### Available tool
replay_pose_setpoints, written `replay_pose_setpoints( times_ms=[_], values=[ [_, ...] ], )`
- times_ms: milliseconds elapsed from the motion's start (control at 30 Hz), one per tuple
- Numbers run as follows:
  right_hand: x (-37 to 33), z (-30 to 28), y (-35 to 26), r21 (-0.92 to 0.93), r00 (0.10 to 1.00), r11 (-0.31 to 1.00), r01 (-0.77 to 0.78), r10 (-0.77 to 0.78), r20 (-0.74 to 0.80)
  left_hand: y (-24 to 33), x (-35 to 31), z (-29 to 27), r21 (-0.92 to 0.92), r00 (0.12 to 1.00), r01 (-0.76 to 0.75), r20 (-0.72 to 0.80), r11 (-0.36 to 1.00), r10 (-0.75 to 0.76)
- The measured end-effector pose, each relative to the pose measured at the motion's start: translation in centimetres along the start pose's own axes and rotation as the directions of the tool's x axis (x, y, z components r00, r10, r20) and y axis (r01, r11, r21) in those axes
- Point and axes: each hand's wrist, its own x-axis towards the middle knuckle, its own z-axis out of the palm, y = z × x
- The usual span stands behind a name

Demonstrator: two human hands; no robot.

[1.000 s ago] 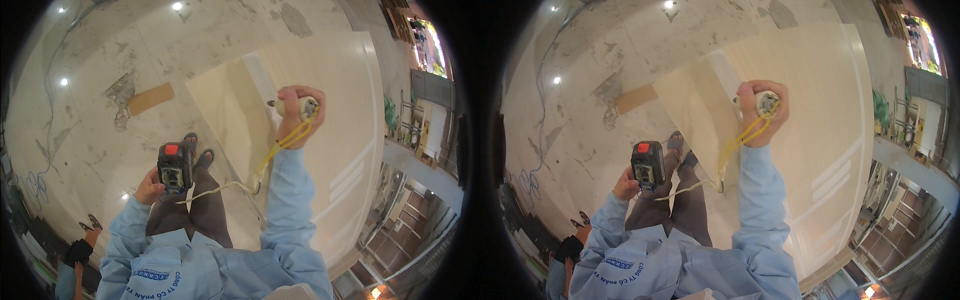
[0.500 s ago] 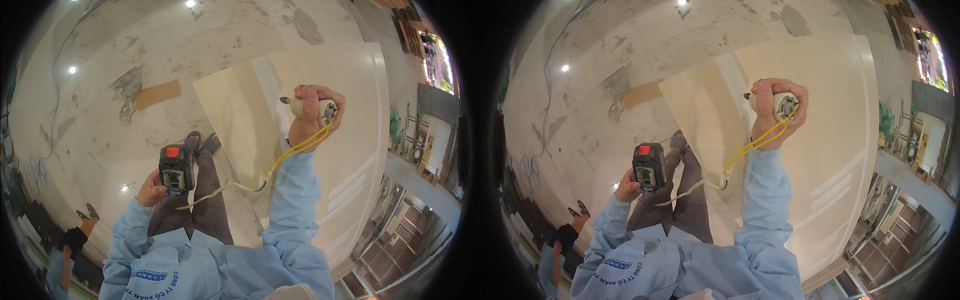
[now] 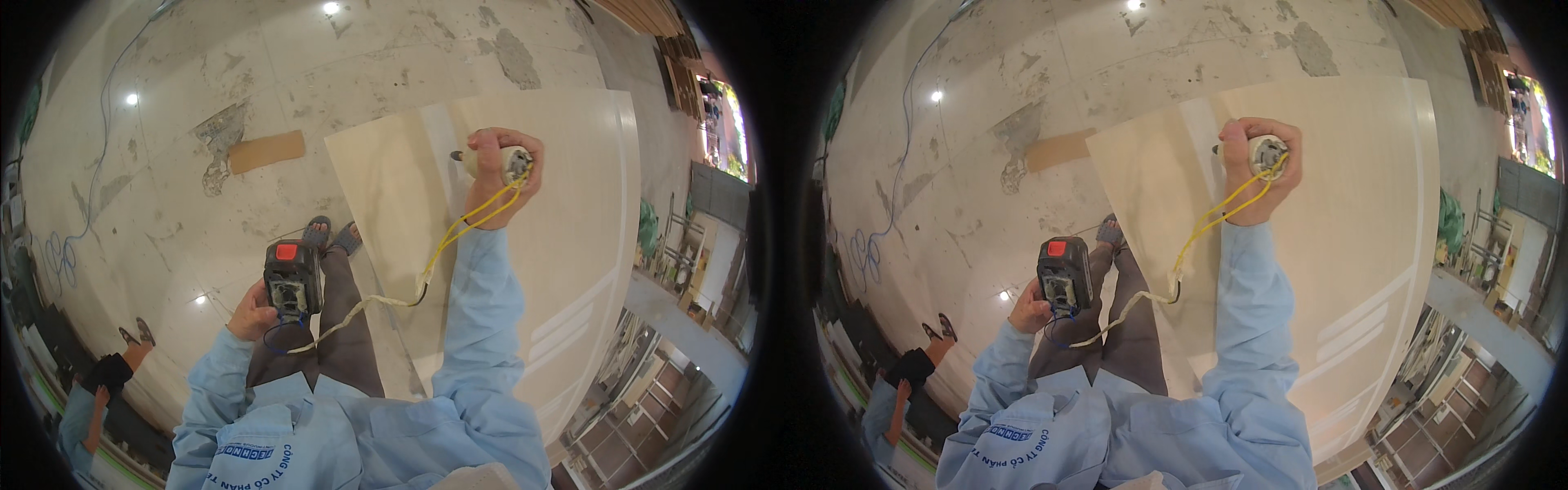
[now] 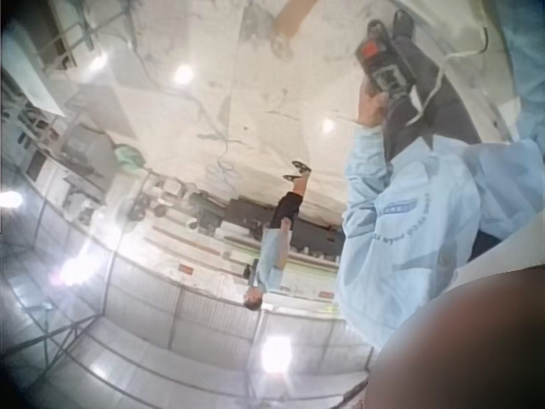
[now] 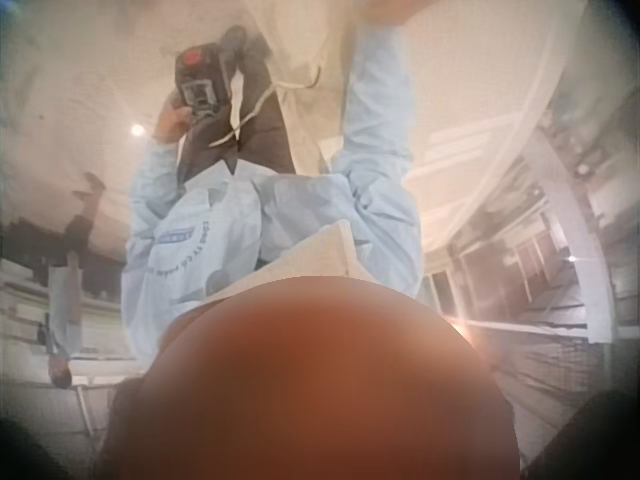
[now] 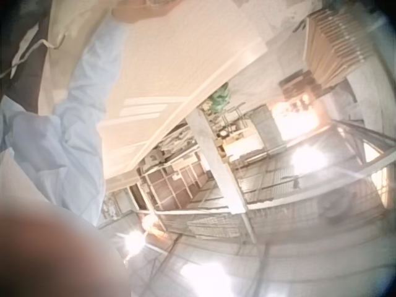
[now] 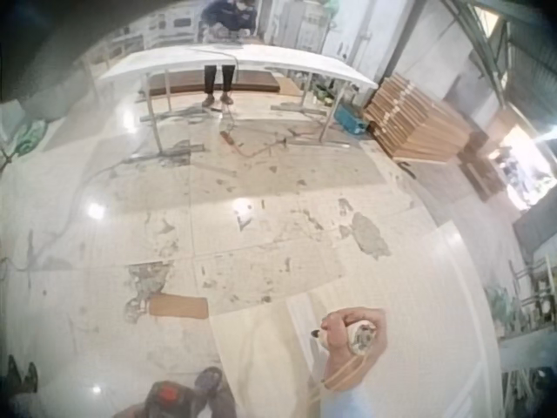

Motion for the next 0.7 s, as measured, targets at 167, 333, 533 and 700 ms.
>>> replay_pose_setpoints(
  times_ms=[167, 333, 533, 700],
  values=[
    [0.2, 0.5, -0.6, 0.054, 1.0, 0.999, 0.004, -0.005, 0.029, -0.2, 0.2, -0.3, 0.015, 0.999, -0.045, 0.003, 0.999, 0.045],
    [0.6, 1.0, -0.9, 0.154, 0.997, 0.987, 0.042, -0.05, 0.051, -1.2, 0.0, -0.5, 0.017, 0.998, -0.063, -0.022, 0.998, 0.063],
    [0.3, 2.6, 0.5, 0.041, 0.994, 0.999, -0.007, 0.003, 0.111, -1.1, 0.1, -0.4, 0.007, 0.997, -0.075, -0.032, 0.997, 0.075],
    [1.2, 1.4, 0.3, 0.16, 0.998, 0.987, 0.021, -0.031, 0.058, -1.4, 0.1, 0.5, -0.018, 0.996, -0.09, -0.018, 0.996, 0.09]
  ],
)
